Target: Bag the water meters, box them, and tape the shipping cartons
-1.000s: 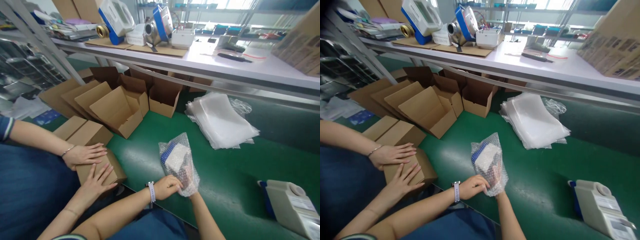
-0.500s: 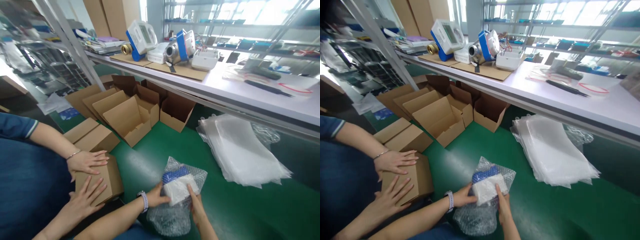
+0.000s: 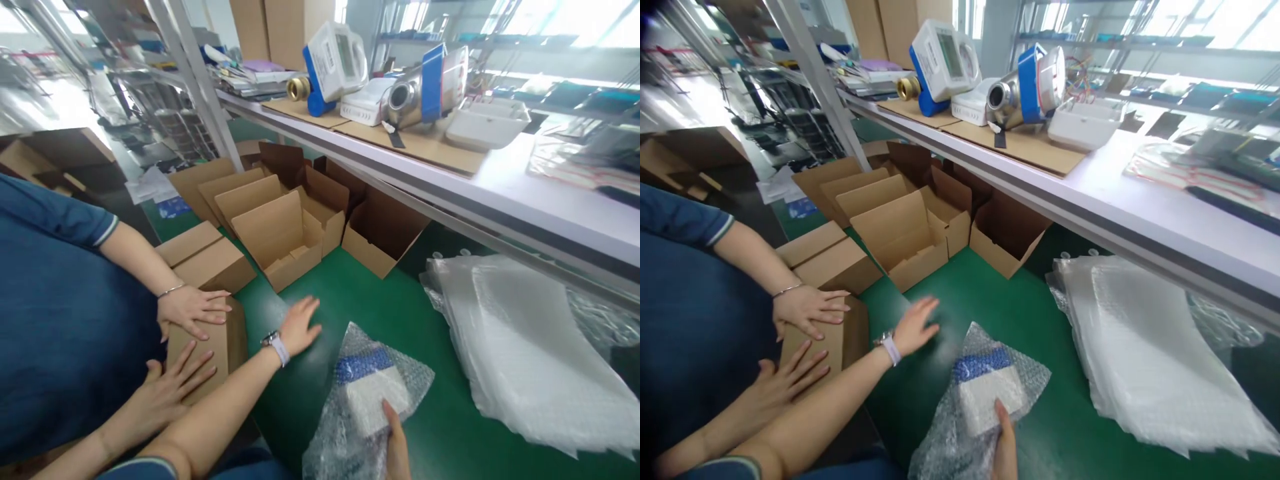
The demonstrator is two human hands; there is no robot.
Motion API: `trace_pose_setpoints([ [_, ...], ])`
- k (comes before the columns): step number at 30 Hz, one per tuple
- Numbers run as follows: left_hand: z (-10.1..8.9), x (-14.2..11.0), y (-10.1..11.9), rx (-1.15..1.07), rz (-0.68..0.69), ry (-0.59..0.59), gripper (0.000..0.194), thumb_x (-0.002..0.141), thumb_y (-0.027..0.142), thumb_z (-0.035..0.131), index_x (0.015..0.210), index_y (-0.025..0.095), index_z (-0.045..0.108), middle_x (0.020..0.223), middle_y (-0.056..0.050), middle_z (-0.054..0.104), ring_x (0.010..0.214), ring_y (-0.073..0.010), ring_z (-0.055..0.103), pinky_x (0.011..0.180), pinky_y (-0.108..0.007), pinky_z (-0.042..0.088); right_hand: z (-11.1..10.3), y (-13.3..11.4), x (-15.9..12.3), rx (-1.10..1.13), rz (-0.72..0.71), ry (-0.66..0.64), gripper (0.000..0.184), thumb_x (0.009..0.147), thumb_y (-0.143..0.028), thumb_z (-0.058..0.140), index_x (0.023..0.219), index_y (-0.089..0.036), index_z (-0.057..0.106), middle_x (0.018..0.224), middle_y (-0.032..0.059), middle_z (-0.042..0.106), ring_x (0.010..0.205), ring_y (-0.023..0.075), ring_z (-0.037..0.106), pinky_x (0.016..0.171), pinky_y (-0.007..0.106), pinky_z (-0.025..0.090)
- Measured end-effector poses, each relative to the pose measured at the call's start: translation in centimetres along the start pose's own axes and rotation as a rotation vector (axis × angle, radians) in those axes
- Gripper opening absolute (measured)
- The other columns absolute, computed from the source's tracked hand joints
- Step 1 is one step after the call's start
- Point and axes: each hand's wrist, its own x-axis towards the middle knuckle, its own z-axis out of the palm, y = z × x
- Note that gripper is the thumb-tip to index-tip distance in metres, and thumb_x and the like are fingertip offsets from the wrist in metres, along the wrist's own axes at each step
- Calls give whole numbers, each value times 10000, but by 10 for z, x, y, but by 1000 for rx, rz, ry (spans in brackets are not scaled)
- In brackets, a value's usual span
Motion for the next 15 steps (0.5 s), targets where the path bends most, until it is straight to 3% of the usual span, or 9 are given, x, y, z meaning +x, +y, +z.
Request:
trace_pose_setpoints([
  [2,-39,45,-19,64,-113,212,729,859,247,457,1466,105,78,1538,-153,76,1422,-260,44,1160,-471,92,-1,-6,-6,-20,51,26,738,697,-639,562,1238,-139,521,933,94,718,959,330,645,808,459,530],
  [3,-54,64,-29,189,-191,284,776,832,239,488,1465,97,62,1531,-166,116,1419,-274,65,1153,-494,101,0,-9,-9,-15,53,46,734,699,-647,548,1230,-141,520,941,95,717,966,336,642,807,467,528],
  [4,-65,78,-38,263,-231,278,788,809,210,501,1461,90,74,1502,-186,214,1408,-292,126,1139,-535,93,1,-12,-12,-6,40,68,721,701,-643,542,1224,-147,517,951,91,717,967,337,641,808,473,527],
  [7,-77,90,-59,338,-239,183,612,741,111,514,1343,143,404,1211,-159,589,1229,-306,458,1100,-608,74,4,-24,-19,-14,-57,86,620,720,-605,544,1176,-185,546,943,65,720,946,325,649,833,481,519],
  [9,-69,74,-64,322,-192,113,441,730,74,491,1144,189,589,1041,-115,661,1074,-275,577,1090,-608,93,8,-39,-23,-73,-141,10,536,717,-573,574,1113,-211,589,892,51,725,927,321,653,851,486,510],
  [11,-54,44,-62,304,-133,48,372,733,54,470,1019,212,648,985,-95,665,983,-250,618,1071,-578,180,18,-61,-30,-144,-222,-120,511,681,-531,638,1093,-230,603,863,44,724,916,324,652,863,500,500],
  [15,-14,-29,-48,230,-19,-72,257,787,90,486,902,214,680,910,-79,658,865,-218,631,938,-474,378,74,-110,-58,-297,-418,-315,703,618,-418,734,1249,-218,496,1026,74,685,1009,325,611,924,500,460],
])
